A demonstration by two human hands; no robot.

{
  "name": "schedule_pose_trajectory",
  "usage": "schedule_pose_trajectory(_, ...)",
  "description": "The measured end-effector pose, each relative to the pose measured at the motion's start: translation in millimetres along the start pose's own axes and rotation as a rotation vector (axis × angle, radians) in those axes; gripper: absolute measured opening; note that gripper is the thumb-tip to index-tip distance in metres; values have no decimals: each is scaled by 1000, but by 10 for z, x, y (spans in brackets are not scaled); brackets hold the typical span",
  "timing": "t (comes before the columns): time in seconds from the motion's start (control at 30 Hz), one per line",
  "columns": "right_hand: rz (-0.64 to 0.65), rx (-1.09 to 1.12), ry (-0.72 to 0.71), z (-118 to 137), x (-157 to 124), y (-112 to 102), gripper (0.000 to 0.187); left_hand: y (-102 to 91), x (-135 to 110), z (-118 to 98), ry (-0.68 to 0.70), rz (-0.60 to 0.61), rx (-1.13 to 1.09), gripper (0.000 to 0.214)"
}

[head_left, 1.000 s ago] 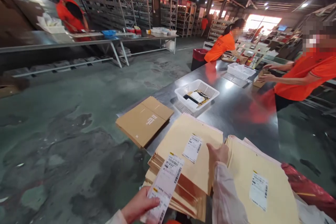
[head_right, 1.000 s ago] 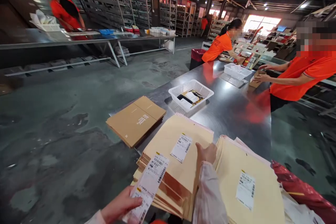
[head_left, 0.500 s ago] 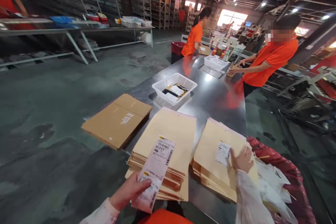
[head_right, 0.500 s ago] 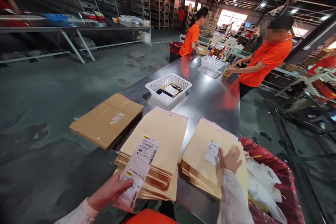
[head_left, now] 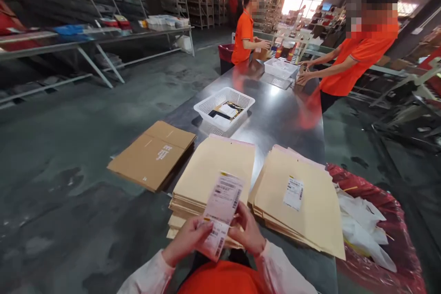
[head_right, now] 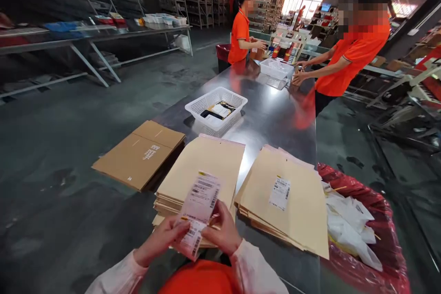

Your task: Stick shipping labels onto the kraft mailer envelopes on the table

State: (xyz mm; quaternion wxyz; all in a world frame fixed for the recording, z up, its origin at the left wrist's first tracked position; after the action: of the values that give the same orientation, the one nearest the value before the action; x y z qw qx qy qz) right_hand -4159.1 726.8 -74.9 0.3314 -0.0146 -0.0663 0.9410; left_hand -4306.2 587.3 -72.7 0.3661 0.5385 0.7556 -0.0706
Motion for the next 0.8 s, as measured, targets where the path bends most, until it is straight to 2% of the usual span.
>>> schedule_pose_trajectory(0.07, -22, 193, 83, 76, -13, 410, 60, 55, 3, -137, 97, 1, 9, 48)
schedule_pose_trajectory(0.1, -22, 207, 116, 107, -2, 534, 54, 45, 7, -217, 161, -44, -27, 48)
schedule_pose_trajectory(0.17, 56, 192, 122, 179, 71, 640, 49, -35, 21, -351, 259, -187, -124, 50)
schedule_pose_trajectory(0.23, 146, 170, 95, 271, 216, 598, 54, -118, 56, -409, 266, -279, -165, 43)
schedule_pose_trajectory(0.3, 160, 87, 78, 380, 412, 479, 53, -148, 107, -398, 230, -283, -178, 42)
schedule_pose_trajectory(0.4, 183, -139, 13, 545, 667, 356, 27, -101, 185, -322, 232, -299, -245, 47)
schedule_pose_trajectory(0.47, 170, -257, -23, 597, 748, 342, 21, -44, 236, -268, 258, -361, -294, 50)
schedule_pose_trajectory(0.57, 104, -312, 21, 529, 768, 370, 23, 23, 321, -213, 281, -424, -355, 57)
schedule_pose_trajectory(0.63, 96, -276, 64, 428, 797, 392, 25, 17, 378, -193, 282, -418, -385, 56)
schedule_pose_trajectory(0.7, 96, -261, 37, 347, 915, 379, 24, -32, 432, -166, 255, -346, -388, 52)
schedule_pose_trajectory(0.8, 79, -401, -91, 272, 1310, 280, 18, -140, 504, -52, 146, -85, -355, 57)
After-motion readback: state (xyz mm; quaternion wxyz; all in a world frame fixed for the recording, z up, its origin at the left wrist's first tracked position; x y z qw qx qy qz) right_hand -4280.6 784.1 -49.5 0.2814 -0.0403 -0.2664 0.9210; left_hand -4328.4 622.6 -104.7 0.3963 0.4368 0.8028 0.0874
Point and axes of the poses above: each hand's wrist, its own x-axis towards the middle knuckle, its own y-axis out of the palm, z = x × y, the point moved 3 cm from there along x, towards the middle knuckle, and after that the axes turned 11 degrees about -y, right-handed, at the moved point
